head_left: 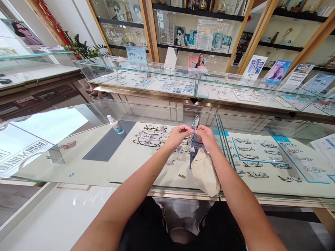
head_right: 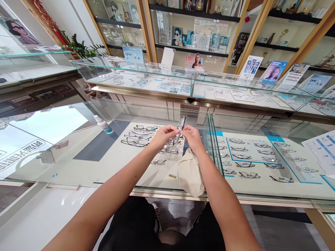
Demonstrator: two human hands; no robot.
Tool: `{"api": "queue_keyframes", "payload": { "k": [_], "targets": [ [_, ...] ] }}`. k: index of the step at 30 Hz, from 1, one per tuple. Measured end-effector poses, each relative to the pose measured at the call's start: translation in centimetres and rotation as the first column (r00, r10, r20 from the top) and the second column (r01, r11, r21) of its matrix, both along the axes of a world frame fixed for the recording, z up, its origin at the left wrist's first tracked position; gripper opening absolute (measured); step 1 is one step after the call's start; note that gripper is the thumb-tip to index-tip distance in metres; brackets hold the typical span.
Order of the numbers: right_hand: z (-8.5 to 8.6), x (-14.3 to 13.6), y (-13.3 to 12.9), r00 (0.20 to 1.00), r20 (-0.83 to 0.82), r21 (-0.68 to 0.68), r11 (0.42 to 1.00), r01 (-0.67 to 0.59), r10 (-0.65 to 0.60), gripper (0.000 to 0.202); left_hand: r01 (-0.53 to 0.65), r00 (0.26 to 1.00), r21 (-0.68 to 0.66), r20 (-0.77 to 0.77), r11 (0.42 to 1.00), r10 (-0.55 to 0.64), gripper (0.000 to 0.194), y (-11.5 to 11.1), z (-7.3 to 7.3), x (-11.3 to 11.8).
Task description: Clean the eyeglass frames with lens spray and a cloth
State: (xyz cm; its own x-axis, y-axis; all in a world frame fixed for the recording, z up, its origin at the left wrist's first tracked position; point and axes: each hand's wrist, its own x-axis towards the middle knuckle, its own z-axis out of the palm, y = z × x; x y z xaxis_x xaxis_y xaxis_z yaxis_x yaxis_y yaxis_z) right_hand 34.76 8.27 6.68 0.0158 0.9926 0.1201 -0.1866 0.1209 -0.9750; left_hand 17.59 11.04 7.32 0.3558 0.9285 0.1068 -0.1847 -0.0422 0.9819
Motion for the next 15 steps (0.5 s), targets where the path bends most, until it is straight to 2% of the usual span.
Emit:
{"api": "queue_keyframes", "payload": {
  "k": [5, 9, 15],
  "targets": [
    [0.0, 0.2, 0.2, 0.999, -0.025, -0.007, 0.999, 0.038, -0.038, 0.022, -0.016, 1.000, -0.051, 0.025, 0.999, 0.018, 0.038, 0.5, -0.7, 0.1],
    [0.3, 0.5, 0.3, 0.989, -0.074, -0.006, 0.992, 0.124, -0.124, 0.021, -0.054, 0.991, -0.127, 0.114, 0.990, 0.069, 0.038, 1.2, -1.2, 0.0],
    [0.3, 0.9, 0.4, 0.940, -0.189, -0.045, 0.959, 0.280, -0.283, 0.018, -0.092, 0.953, -0.248, 0.259, 0.964, 0.157, 0.042, 1.6, -0.9, -0.2]
  ]
}}
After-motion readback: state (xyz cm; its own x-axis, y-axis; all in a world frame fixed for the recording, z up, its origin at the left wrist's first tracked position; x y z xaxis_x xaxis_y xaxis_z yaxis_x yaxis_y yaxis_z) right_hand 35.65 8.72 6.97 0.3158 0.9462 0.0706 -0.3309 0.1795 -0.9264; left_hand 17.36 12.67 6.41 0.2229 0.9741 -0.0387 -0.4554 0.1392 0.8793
